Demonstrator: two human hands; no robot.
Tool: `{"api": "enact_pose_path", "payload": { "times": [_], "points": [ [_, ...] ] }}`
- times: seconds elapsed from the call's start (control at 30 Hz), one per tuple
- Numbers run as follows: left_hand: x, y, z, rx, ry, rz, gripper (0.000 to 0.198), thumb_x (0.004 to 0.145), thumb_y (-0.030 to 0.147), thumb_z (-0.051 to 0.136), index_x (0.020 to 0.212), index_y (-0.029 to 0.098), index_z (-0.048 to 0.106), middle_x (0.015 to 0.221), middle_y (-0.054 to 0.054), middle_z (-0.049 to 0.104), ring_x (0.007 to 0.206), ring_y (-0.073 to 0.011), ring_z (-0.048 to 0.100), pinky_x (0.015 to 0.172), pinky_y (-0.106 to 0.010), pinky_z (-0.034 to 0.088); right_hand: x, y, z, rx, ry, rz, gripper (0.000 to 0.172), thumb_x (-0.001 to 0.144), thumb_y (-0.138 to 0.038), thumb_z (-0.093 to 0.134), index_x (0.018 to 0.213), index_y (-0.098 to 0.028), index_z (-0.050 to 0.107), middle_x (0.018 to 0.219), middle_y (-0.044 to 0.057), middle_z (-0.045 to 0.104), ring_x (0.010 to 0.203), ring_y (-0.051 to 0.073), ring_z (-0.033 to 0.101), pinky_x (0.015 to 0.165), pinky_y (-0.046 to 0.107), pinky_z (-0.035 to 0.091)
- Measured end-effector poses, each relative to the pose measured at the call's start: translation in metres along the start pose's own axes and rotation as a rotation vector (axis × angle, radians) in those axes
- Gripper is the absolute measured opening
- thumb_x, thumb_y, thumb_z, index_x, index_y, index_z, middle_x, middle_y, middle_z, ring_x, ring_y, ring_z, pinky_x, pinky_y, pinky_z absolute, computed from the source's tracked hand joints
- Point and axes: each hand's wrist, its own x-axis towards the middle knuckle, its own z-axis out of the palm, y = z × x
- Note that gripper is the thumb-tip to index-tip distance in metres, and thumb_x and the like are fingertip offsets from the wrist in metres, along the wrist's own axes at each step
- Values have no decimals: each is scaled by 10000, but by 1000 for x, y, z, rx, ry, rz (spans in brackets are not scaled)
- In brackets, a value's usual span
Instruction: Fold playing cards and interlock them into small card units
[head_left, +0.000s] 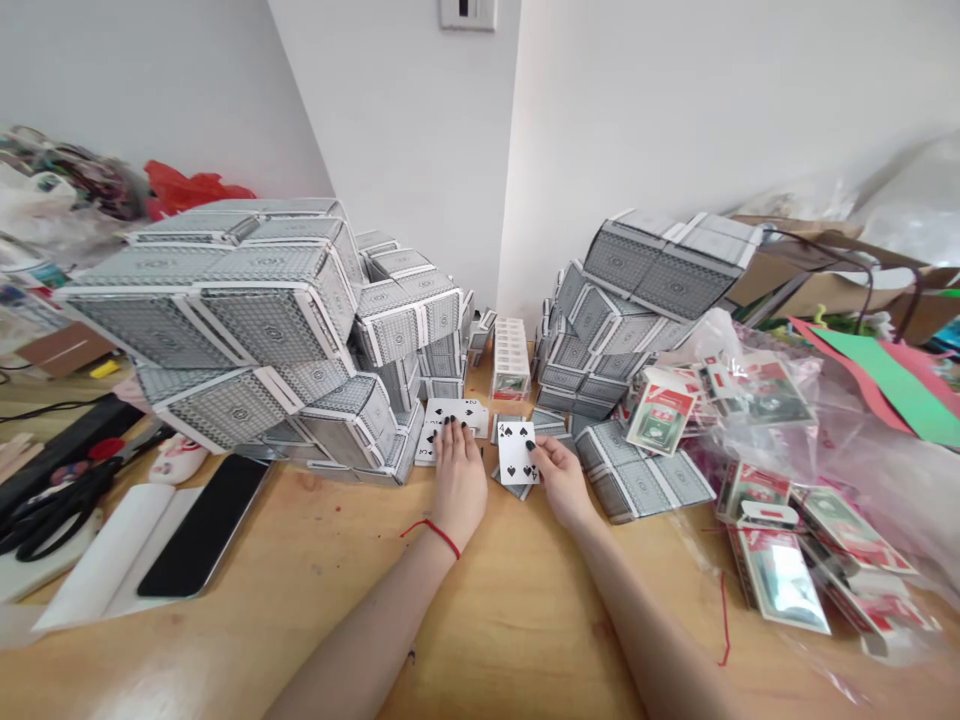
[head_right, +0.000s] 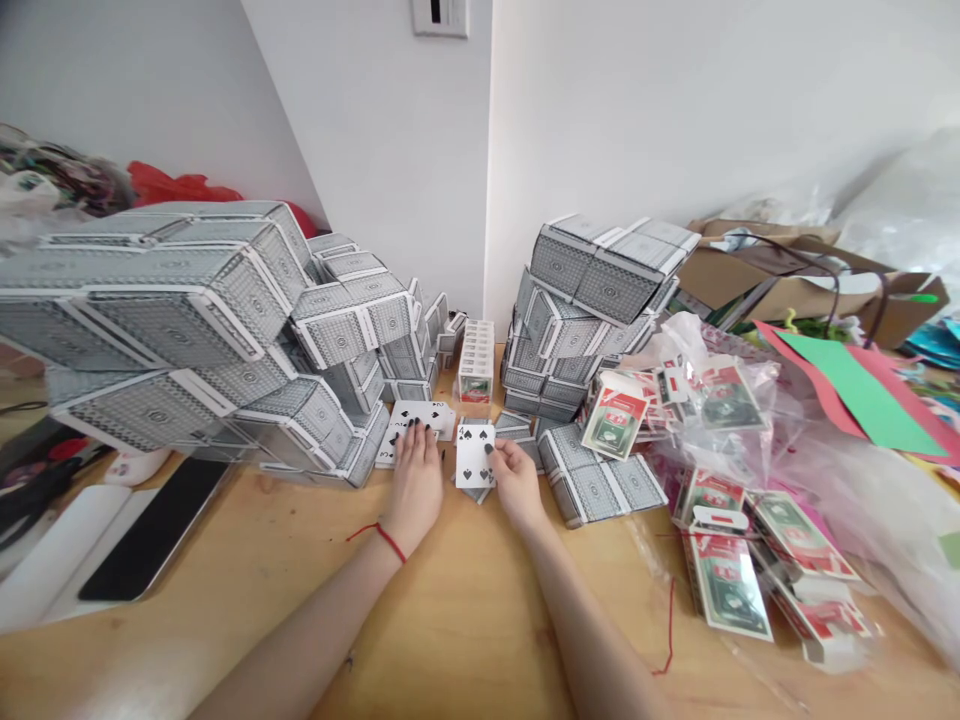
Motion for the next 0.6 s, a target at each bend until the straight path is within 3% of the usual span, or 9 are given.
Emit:
{"api": "enact_pose_path", "payload": {
  "times": [0.17,0.3,0.47,0.6],
  "points": [
    [0,4,-8,150,-104,7,449,739,-20,282,1161,-64,431,1255,-291,381,1235,-301,293,999,-462,279,0,1,-1,-11,-42,-9,254,690,-372,603,836,-165,582,646,3,611,517,117,510,480,223,389],
    [0,6,-11,201,-105,25,455,735,-5,293,1164,-70,431,1275,-291,353,1245,-304,273,996,-470,276,0,1,-2,-5,-59,-9,240,701,-365,595,838,-167,591,655,1,618,530,118,521,503,224,397],
    [0,7,-10,232,-130,21,430,748,1,293,1134,-74,466,1222,-303,415,1195,-298,365,969,-465,313,-1,-1,-1,-25,-69,-12,247,702,-365,592,844,-163,591,646,2,613,531,120,519,490,219,388],
    [-1,6,-10,226,-78,78,398,757,4,301,1084,-33,524,1155,-264,501,1144,-271,436,938,-434,358,-2,-3,0,-36,-62,-2,259,689,-374,598,837,-162,590,621,-3,597,504,116,499,473,222,376]
  ]
}}
